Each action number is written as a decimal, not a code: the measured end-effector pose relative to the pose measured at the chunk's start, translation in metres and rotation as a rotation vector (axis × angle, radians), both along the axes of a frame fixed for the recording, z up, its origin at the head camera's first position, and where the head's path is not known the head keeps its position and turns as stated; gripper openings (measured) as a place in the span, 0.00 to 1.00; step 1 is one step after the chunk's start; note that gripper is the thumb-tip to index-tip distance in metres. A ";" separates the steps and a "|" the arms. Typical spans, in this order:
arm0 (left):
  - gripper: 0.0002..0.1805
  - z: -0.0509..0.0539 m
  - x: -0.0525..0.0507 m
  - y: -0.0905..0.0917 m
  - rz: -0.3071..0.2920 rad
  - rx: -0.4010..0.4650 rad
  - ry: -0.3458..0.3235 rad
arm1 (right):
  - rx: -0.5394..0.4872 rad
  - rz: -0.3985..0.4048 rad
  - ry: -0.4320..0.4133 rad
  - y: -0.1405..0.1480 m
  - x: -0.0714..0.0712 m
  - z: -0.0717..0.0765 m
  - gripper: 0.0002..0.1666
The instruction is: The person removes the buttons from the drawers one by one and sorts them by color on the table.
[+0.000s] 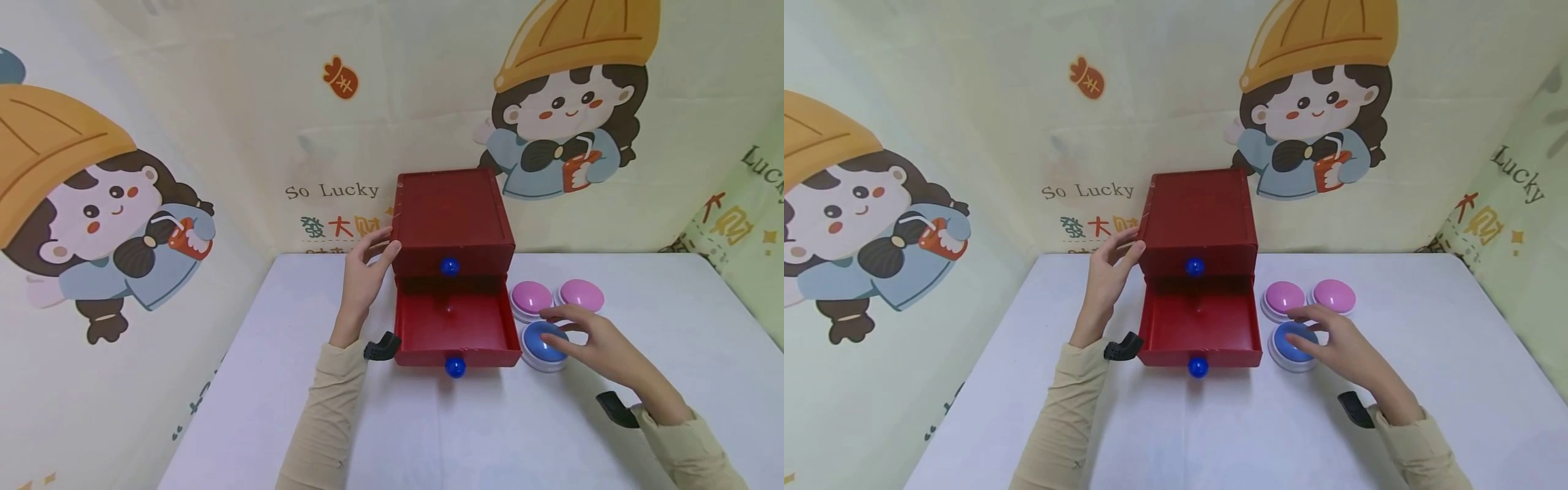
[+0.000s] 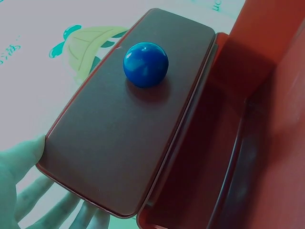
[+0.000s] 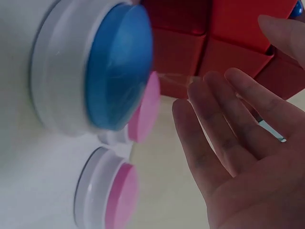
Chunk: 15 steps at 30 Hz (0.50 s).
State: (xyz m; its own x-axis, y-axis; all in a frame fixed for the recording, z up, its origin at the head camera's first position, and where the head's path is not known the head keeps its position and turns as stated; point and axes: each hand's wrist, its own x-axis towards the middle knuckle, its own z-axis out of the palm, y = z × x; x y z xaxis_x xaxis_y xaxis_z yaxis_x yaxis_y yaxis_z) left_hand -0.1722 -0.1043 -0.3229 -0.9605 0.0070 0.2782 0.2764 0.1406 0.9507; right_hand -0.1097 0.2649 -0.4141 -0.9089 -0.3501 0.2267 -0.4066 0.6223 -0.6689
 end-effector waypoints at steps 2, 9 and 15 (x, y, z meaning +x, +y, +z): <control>0.24 0.000 0.000 0.000 0.000 -0.002 0.002 | -0.013 0.004 0.000 -0.002 0.002 0.003 0.24; 0.24 -0.001 0.000 0.000 -0.002 0.003 -0.003 | -0.062 0.034 0.018 -0.009 0.008 0.014 0.22; 0.24 -0.002 0.000 0.000 -0.005 0.003 0.003 | -0.079 0.047 0.039 -0.013 0.012 0.021 0.22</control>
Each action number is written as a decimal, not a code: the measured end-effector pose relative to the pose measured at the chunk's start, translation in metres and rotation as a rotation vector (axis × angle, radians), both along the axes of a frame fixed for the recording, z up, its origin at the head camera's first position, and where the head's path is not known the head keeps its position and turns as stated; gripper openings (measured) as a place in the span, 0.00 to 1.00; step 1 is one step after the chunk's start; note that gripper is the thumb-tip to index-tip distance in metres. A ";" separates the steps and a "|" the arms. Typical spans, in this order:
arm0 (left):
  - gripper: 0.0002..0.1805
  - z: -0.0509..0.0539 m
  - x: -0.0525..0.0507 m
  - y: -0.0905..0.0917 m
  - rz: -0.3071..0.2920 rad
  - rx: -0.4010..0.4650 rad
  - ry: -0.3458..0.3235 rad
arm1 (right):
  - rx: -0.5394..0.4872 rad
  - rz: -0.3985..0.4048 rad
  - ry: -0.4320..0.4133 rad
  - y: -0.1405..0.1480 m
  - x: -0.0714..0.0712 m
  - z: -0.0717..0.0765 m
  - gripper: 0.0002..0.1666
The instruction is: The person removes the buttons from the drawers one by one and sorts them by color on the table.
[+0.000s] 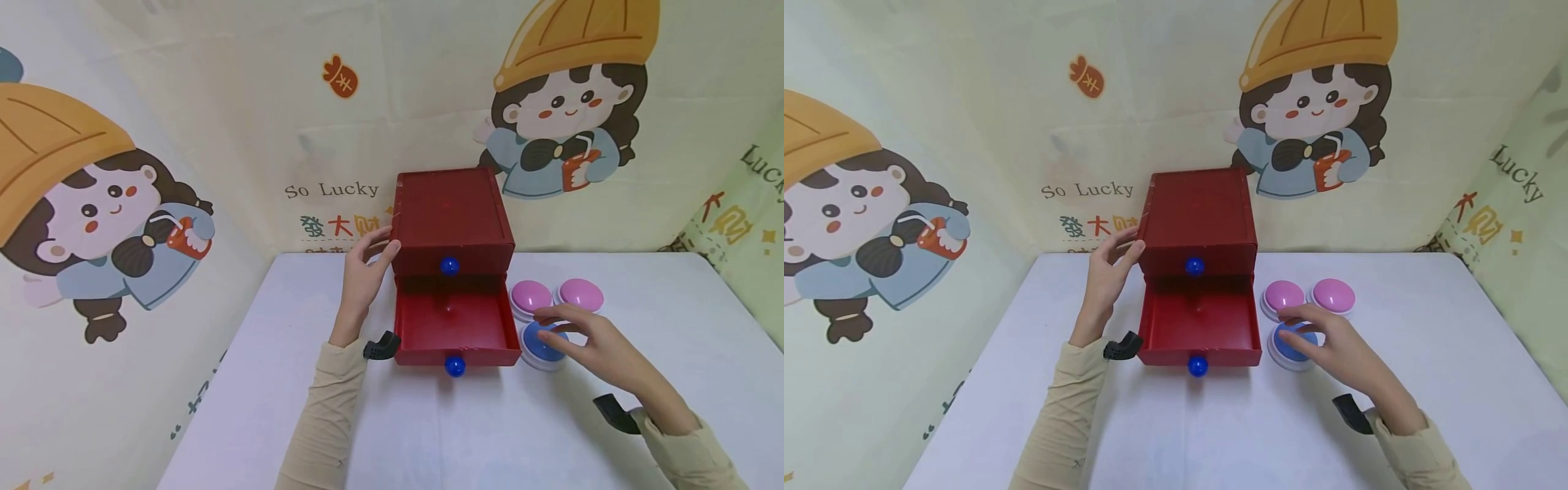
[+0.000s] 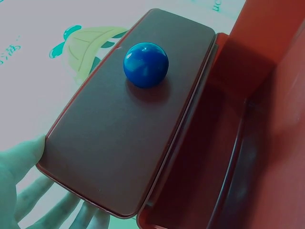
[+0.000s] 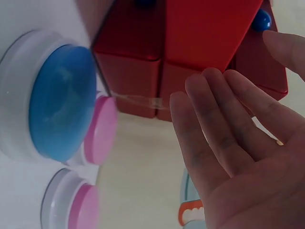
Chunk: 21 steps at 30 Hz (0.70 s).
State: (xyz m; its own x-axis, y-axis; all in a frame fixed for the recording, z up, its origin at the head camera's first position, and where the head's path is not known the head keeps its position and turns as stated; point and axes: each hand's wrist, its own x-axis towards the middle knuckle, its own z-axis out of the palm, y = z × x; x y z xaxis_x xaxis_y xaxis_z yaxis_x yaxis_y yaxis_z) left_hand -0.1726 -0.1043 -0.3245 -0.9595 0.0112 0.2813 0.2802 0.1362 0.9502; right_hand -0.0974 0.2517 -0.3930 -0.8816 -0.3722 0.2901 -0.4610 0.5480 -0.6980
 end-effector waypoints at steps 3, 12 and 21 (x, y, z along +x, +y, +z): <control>0.24 0.000 0.000 0.000 -0.002 0.001 0.003 | -0.013 0.008 0.014 -0.001 0.002 0.003 0.22; 0.24 0.000 0.000 0.000 0.000 0.001 0.001 | -0.005 -0.009 -0.025 -0.007 0.010 0.017 0.19; 0.24 0.000 0.000 0.000 0.001 -0.005 0.004 | 0.001 -0.011 -0.046 -0.015 0.019 0.029 0.19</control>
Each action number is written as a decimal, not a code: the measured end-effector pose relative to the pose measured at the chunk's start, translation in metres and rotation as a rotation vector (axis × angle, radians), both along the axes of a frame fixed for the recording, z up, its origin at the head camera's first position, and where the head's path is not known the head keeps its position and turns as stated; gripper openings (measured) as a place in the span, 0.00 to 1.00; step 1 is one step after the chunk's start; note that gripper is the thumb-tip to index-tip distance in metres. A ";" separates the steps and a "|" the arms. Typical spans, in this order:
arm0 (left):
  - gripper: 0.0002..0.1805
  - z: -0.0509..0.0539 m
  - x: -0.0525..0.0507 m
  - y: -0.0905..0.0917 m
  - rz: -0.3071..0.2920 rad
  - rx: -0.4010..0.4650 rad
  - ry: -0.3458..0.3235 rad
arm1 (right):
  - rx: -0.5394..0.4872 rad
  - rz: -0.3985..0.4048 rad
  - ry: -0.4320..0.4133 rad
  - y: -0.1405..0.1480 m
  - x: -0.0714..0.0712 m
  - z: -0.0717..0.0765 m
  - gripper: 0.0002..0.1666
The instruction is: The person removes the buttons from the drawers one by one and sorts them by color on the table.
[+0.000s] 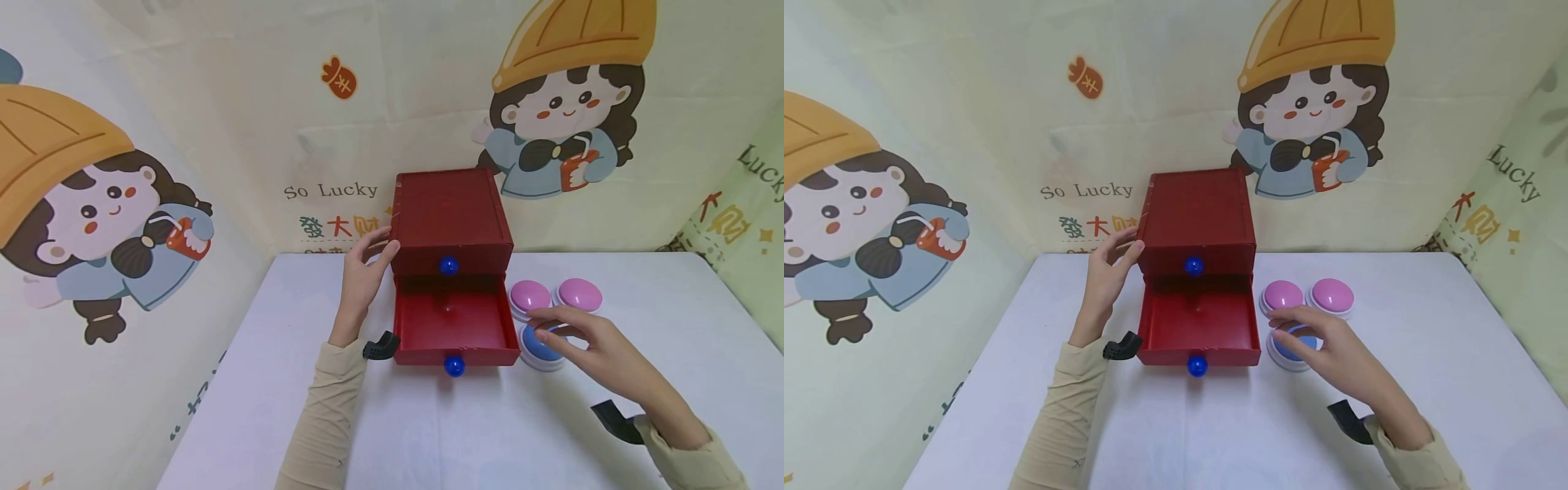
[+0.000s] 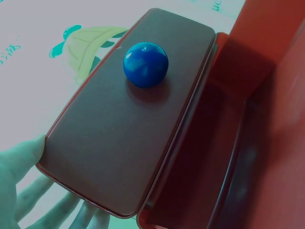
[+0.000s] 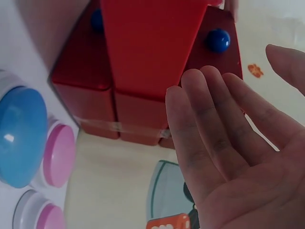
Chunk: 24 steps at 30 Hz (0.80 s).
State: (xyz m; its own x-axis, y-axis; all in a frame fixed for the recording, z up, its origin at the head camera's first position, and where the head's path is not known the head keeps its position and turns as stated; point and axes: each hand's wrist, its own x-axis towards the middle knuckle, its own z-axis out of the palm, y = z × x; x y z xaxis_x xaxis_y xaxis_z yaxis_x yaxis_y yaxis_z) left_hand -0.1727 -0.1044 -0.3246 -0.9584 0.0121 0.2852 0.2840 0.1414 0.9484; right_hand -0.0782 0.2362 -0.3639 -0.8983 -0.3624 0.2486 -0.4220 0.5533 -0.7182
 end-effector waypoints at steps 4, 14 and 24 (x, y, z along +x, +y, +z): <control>0.24 0.001 0.001 0.000 0.000 0.001 -0.003 | -0.012 0.010 0.003 -0.003 0.003 0.002 0.19; 0.24 0.000 0.000 0.000 0.002 0.002 -0.002 | -0.035 0.044 -0.061 -0.014 0.011 0.007 0.19; 0.24 0.000 0.000 0.000 0.006 -0.003 -0.007 | -0.060 0.060 -0.095 -0.022 0.018 0.011 0.17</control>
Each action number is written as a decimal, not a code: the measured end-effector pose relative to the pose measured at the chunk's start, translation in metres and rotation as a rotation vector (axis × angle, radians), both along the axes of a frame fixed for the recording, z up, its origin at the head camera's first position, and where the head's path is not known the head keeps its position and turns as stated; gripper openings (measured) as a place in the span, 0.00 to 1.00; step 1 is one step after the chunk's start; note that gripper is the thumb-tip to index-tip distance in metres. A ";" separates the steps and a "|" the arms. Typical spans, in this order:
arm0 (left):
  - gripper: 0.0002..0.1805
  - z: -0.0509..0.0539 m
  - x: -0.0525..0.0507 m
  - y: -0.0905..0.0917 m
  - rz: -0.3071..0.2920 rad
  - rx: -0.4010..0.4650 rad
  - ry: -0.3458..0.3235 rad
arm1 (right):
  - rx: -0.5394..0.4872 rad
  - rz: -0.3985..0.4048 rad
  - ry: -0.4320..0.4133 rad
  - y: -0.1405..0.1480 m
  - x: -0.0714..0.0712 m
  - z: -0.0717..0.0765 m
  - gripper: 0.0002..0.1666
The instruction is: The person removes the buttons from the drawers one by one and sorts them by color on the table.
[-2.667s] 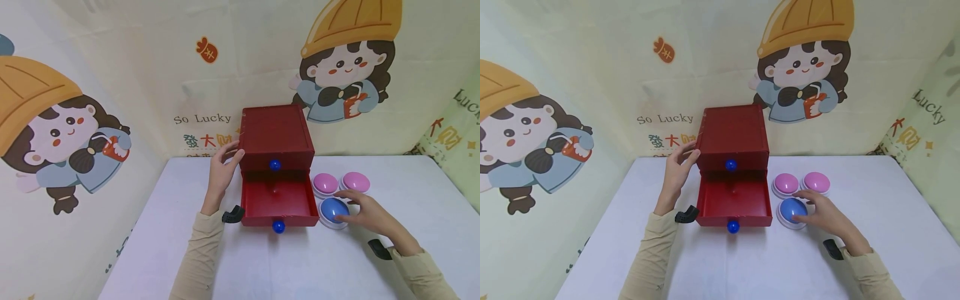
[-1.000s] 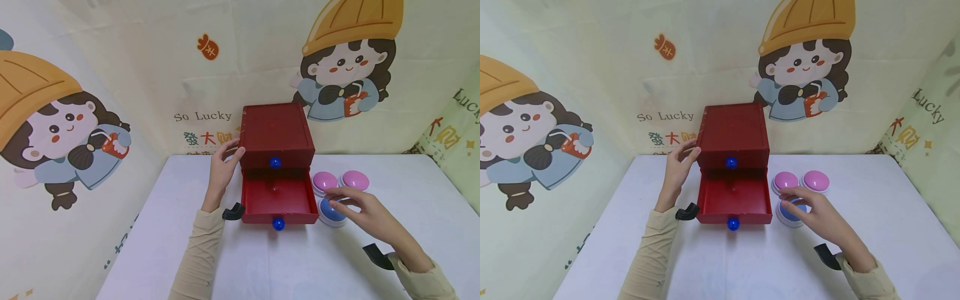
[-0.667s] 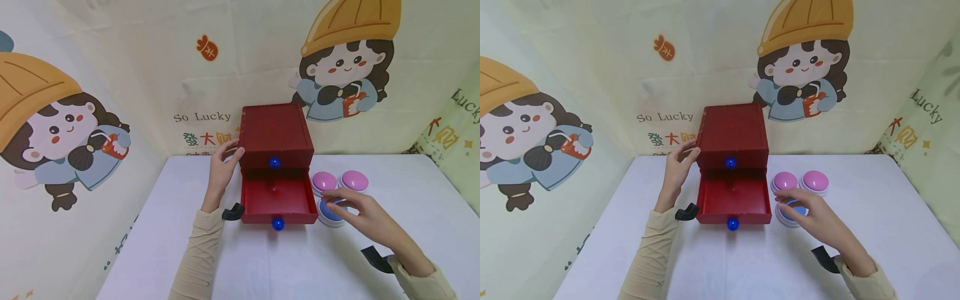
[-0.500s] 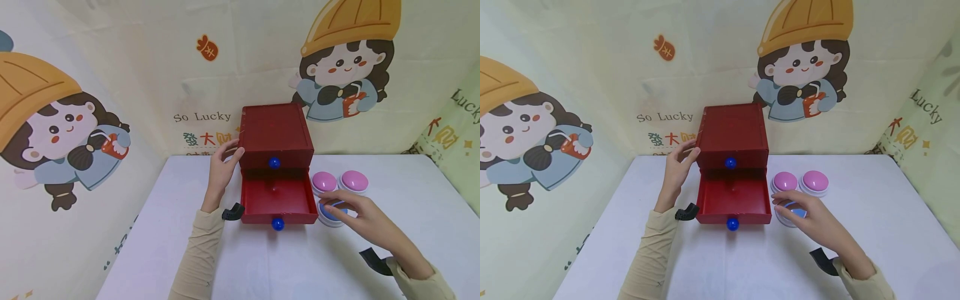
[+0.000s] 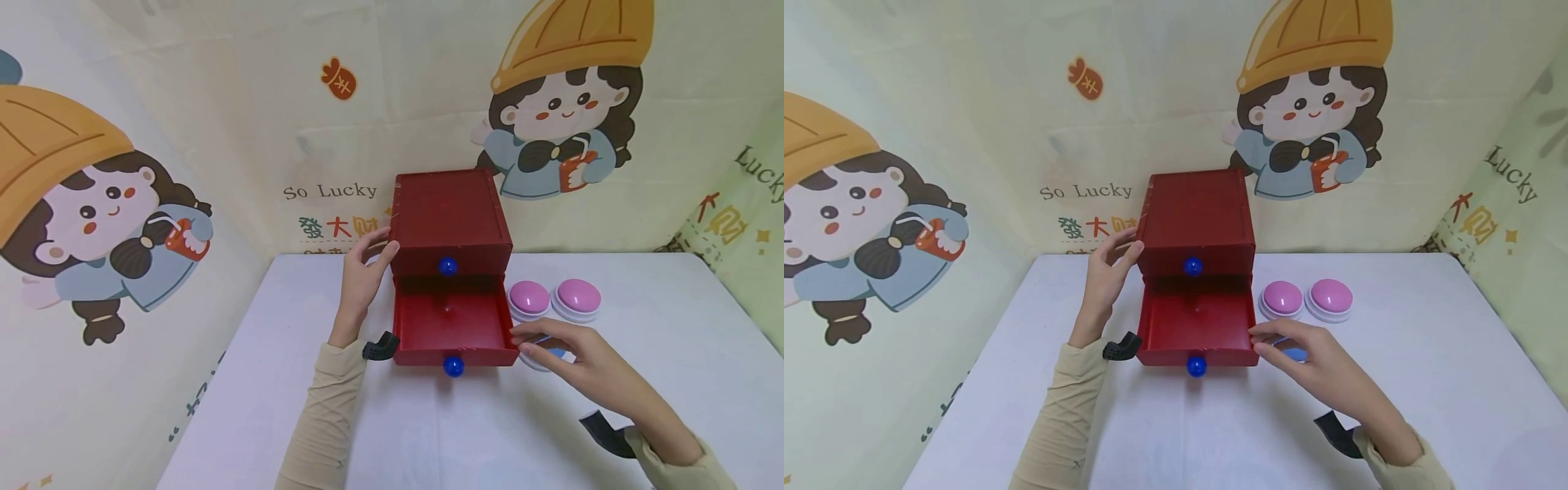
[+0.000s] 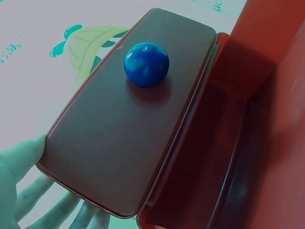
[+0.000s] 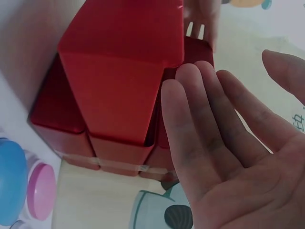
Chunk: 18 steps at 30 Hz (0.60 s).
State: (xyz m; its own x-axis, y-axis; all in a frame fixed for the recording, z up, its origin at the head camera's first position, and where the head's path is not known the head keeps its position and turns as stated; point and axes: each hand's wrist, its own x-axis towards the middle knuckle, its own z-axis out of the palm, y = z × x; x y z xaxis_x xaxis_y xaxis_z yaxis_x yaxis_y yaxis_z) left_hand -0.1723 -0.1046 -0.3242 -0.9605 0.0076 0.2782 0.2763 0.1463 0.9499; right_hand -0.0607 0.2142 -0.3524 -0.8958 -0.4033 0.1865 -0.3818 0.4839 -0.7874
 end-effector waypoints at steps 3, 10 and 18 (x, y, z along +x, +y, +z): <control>0.24 0.000 0.000 0.000 -0.001 -0.001 -0.001 | -0.006 0.006 -0.008 -0.001 0.001 0.000 0.16; 0.24 0.000 0.000 0.000 0.000 0.002 -0.003 | -0.014 0.066 -0.011 -0.006 0.002 -0.001 0.15; 0.24 0.000 0.000 0.000 0.003 0.001 -0.008 | -0.019 0.151 -0.135 -0.013 0.003 -0.004 0.17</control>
